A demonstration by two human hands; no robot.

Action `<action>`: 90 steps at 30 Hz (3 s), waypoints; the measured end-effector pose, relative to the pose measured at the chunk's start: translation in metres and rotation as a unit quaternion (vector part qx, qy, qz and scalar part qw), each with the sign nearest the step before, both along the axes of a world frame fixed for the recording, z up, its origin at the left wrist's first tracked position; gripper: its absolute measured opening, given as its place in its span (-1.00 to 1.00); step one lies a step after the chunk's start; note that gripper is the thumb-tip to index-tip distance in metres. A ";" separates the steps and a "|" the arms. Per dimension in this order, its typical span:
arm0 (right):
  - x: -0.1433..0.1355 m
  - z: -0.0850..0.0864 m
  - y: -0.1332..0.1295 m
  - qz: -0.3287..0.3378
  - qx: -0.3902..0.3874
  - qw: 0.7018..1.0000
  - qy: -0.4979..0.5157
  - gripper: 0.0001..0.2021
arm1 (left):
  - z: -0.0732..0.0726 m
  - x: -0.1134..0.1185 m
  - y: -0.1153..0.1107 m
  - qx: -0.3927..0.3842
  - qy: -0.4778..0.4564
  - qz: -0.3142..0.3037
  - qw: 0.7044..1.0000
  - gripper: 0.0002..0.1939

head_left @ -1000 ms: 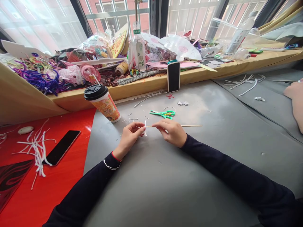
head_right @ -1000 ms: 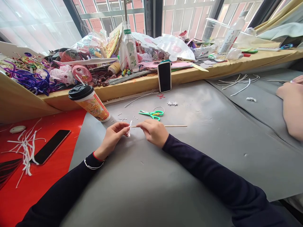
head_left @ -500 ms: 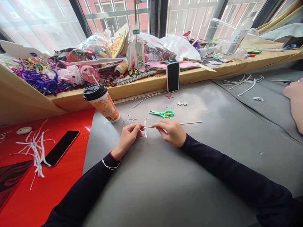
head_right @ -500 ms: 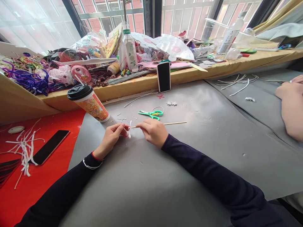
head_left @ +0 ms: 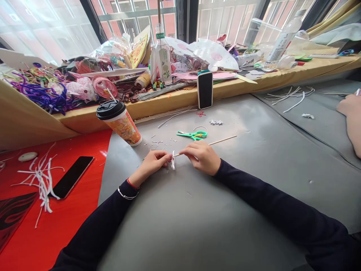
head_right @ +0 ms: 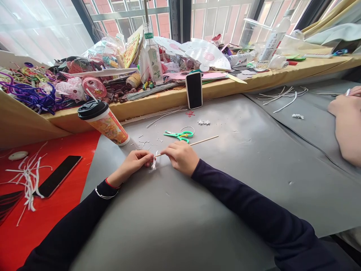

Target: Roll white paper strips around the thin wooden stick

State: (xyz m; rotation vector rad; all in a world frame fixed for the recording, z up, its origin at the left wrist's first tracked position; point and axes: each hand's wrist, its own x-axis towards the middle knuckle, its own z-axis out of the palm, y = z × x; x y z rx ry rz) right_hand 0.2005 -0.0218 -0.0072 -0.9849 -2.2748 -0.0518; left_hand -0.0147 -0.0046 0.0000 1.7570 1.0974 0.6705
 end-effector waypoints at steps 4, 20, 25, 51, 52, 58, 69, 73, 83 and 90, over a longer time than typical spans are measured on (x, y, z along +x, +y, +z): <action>0.000 -0.001 0.000 0.000 0.001 1.000 -0.007 -0.76 | 0.000 -0.001 0.000 0.005 0.014 -0.012 1.000 -0.65; 0.002 -0.003 0.002 0.004 0.000 1.000 -0.017 -0.77 | -0.001 -0.002 0.002 -0.019 0.031 -0.031 0.999 -0.65; 0.001 -0.003 0.002 0.004 0.002 1.000 -0.019 -0.77 | -0.001 -0.002 0.002 -0.021 0.033 -0.034 0.999 -0.65; 0.000 -0.004 -0.001 -0.007 0.016 0.999 -0.040 -0.75 | -0.005 -0.004 0.005 -0.020 0.027 -0.043 0.999 -0.67; 0.000 -0.004 -0.001 -0.008 0.016 0.999 -0.040 -0.75 | -0.005 -0.003 0.005 -0.019 0.026 -0.044 0.999 -0.67; 0.000 -0.003 -0.001 -0.005 0.013 0.999 -0.038 -0.75 | -0.003 -0.003 0.005 -0.014 0.029 -0.046 0.998 -0.66; 0.000 -0.002 -0.001 -0.002 0.009 0.999 -0.032 -0.74 | -0.004 -0.004 0.005 -0.018 0.033 -0.024 0.999 -0.65; 0.000 -0.003 -0.001 -0.004 0.012 0.999 -0.030 -0.74 | -0.002 -0.003 0.004 -0.025 0.038 -0.013 0.999 -0.66; 0.000 -0.003 -0.001 -0.002 0.004 1.000 -0.026 -0.75 | -0.002 -0.003 0.004 -0.027 0.032 -0.017 0.999 -0.67; 0.000 -0.003 -0.001 -0.002 -0.004 1.000 -0.020 -0.75 | -0.003 -0.003 0.004 -0.017 0.037 0.000 0.999 -0.63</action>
